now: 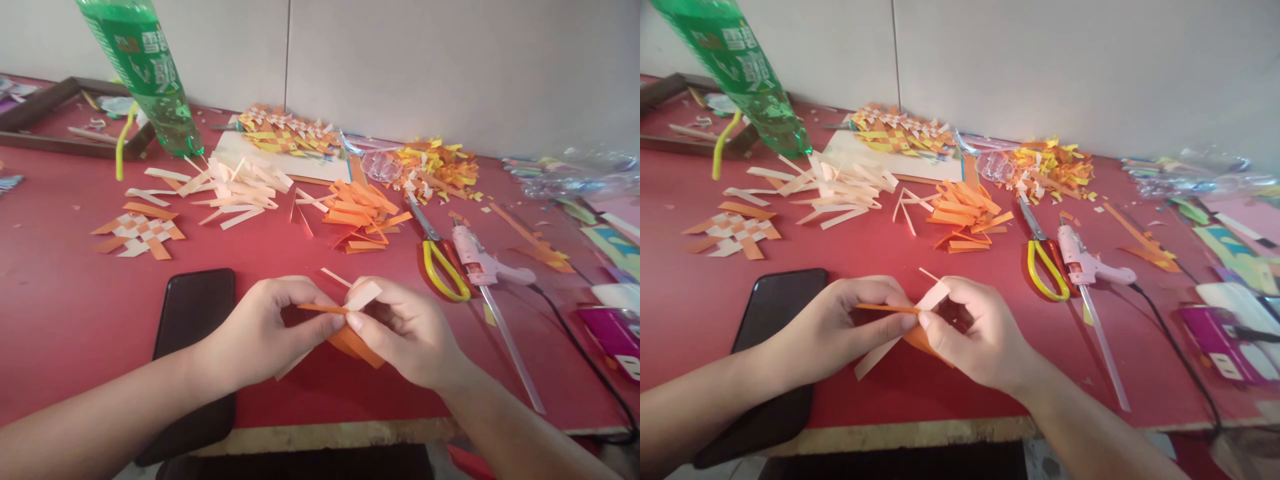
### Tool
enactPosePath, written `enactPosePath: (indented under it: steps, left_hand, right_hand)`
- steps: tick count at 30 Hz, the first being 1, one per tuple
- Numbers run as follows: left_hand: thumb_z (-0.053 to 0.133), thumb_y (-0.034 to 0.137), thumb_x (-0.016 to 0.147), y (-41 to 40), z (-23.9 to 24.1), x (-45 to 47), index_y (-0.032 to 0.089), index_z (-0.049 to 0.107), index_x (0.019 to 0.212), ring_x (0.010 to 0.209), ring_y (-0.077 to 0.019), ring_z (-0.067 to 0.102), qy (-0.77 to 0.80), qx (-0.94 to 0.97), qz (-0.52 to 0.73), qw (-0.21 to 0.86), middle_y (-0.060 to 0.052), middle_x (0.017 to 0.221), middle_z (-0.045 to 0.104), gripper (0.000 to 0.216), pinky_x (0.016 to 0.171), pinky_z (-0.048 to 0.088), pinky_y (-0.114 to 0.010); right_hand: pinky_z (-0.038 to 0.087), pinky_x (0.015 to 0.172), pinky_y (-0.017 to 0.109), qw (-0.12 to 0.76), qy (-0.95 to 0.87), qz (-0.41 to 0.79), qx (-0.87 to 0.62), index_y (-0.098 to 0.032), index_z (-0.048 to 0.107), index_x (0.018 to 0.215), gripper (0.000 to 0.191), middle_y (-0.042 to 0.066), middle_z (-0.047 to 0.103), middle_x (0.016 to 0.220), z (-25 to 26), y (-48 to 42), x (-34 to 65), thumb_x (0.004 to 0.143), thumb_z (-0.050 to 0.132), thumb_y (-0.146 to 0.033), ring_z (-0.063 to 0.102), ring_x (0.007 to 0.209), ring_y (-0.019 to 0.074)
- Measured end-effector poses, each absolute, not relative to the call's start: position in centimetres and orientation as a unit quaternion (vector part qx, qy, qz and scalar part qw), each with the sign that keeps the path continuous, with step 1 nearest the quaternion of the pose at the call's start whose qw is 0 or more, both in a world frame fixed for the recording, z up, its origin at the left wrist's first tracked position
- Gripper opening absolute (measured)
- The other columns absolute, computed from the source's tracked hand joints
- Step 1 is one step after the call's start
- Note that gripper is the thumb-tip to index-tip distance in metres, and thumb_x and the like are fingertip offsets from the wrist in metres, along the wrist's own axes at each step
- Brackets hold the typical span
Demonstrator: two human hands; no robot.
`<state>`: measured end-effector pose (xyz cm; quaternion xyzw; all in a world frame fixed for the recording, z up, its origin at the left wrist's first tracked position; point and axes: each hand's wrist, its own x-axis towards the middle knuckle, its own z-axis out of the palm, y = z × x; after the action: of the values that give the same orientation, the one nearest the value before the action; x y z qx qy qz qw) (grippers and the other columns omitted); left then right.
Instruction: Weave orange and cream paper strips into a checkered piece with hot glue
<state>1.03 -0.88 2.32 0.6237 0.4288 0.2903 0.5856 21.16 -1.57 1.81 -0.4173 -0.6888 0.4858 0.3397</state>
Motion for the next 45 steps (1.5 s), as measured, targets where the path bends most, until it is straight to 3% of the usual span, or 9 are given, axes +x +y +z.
enactPosePath:
  steps: [2, 4, 8, 18, 23, 29, 34, 38, 45]
  left_hand:
    - [0.067, 0.034, 0.086, -0.8, 2.2, 1.0, 0.021, 0.075, 0.081, 0.059, -0.014, 0.062, 0.436, 0.585, 0.284, 0.622, 0.003, 0.052, 0.062, 0.016, 0.067, 0.051, -0.026]
    - [0.068, 0.036, 0.086, -0.7, 2.1, 0.8, 0.021, 0.076, 0.085, 0.063, -0.0141, 0.065, 0.432, 0.538, 0.303, 0.658, 0.002, 0.062, 0.069, 0.017, 0.068, 0.052, -0.025]
    - [0.071, 0.036, 0.084, -0.5, 1.9, 0.7, 0.02, 0.075, 0.088, 0.081, -0.0149, 0.07, 0.418, 0.454, 0.348, 0.706, 0.0, 0.082, 0.075, 0.017, 0.079, 0.054, -0.024]
    - [0.072, 0.029, 0.084, -0.5, 1.8, 0.6, 0.017, 0.066, 0.089, 0.072, -0.0093, 0.064, 0.431, 0.426, 0.353, 0.713, 0.001, 0.082, 0.071, 0.014, 0.067, 0.053, -0.02]
    - [0.073, 0.033, 0.083, -0.6, 1.9, 0.6, 0.017, 0.062, 0.088, 0.066, -0.0095, 0.061, 0.451, 0.463, 0.301, 0.701, 0.001, 0.076, 0.07, 0.02, 0.058, 0.045, -0.019]
    - [0.069, 0.041, 0.084, -0.4, 1.8, 0.7, 0.017, 0.066, 0.09, 0.077, -0.0153, 0.064, 0.471, 0.491, 0.281, 0.676, -0.002, 0.082, 0.07, 0.025, 0.071, 0.052, -0.027]
    - [0.066, 0.04, 0.086, -0.6, 1.7, 0.7, 0.017, 0.069, 0.089, 0.075, -0.0158, 0.064, 0.473, 0.494, 0.269, 0.678, -0.002, 0.079, 0.07, 0.024, 0.072, 0.053, -0.029]
    - [0.064, 0.039, 0.087, -0.5, 1.7, 0.7, 0.017, 0.072, 0.09, 0.08, -0.0186, 0.067, 0.463, 0.481, 0.273, 0.692, -0.004, 0.078, 0.071, 0.024, 0.073, 0.055, -0.03]
    - [0.068, 0.032, 0.085, -0.3, 2.0, 0.9, 0.016, 0.076, 0.093, 0.071, -0.0128, 0.066, 0.47, 0.47, 0.269, 0.696, -0.003, 0.081, 0.075, 0.02, 0.065, 0.052, -0.022]
  right_hand:
    - [0.042, 0.051, 0.023, 0.347, -0.68, 0.485, -0.427, -0.019, 0.059, 0.08, 0.014, -0.001, 0.056, 0.07, 2.1, -1.5, 21.2, 0.091, 0.057, -0.028, 0.051, 0.059, 0.0097]
    - [0.047, 0.054, 0.023, 0.346, -0.673, 0.491, -0.432, -0.02, 0.059, 0.088, 0.01, 0.0, 0.06, 0.075, 2.4, -1.4, 21.3, 0.088, 0.062, -0.03, 0.056, 0.063, 0.0106]
    - [0.053, 0.055, 0.021, 0.328, -0.664, 0.493, -0.456, -0.024, 0.057, 0.102, 0.033, 0.0, 0.064, 0.088, 2.3, -1.5, 21.3, 0.075, 0.077, -0.025, 0.063, 0.068, 0.0115]
    - [0.061, 0.07, 0.026, 0.492, -0.531, 0.512, -0.463, -0.029, 0.052, 0.112, 0.037, 0.0, 0.07, 0.096, 1.3, -0.8, 21.4, 0.081, 0.072, -0.022, 0.069, 0.08, 0.0134]
    - [0.061, 0.075, 0.029, 0.51, -0.541, 0.454, -0.492, -0.027, 0.054, 0.104, 0.032, -0.001, 0.071, 0.086, 1.5, -0.8, 21.3, 0.079, 0.074, -0.023, 0.07, 0.078, 0.0143]
    - [0.061, 0.064, 0.024, 0.482, -0.593, 0.363, -0.533, -0.024, 0.058, 0.093, 0.022, -0.001, 0.071, 0.078, 1.6, -1.1, 21.0, 0.079, 0.075, -0.022, 0.07, 0.07, 0.014]
    - [0.061, 0.071, 0.028, 0.471, -0.669, 0.249, -0.519, -0.026, 0.065, 0.089, 0.008, 0.001, 0.069, 0.085, 1.2, -1.5, 21.1, 0.085, 0.068, -0.019, 0.068, 0.075, 0.0139]
    - [0.062, 0.073, 0.036, 0.462, -0.722, 0.145, -0.494, -0.026, 0.069, 0.093, 0.014, 0.006, 0.064, 0.107, 0.8, -1.4, 21.6, 0.083, 0.069, -0.016, 0.066, 0.088, 0.0192]
    - [0.06, 0.069, 0.03, 0.456, -0.741, 0.115, -0.48, -0.028, 0.067, 0.1, 0.028, 0.002, 0.07, 0.094, 0.6, -1.7, 21.6, 0.082, 0.068, -0.007, 0.066, 0.08, 0.0158]
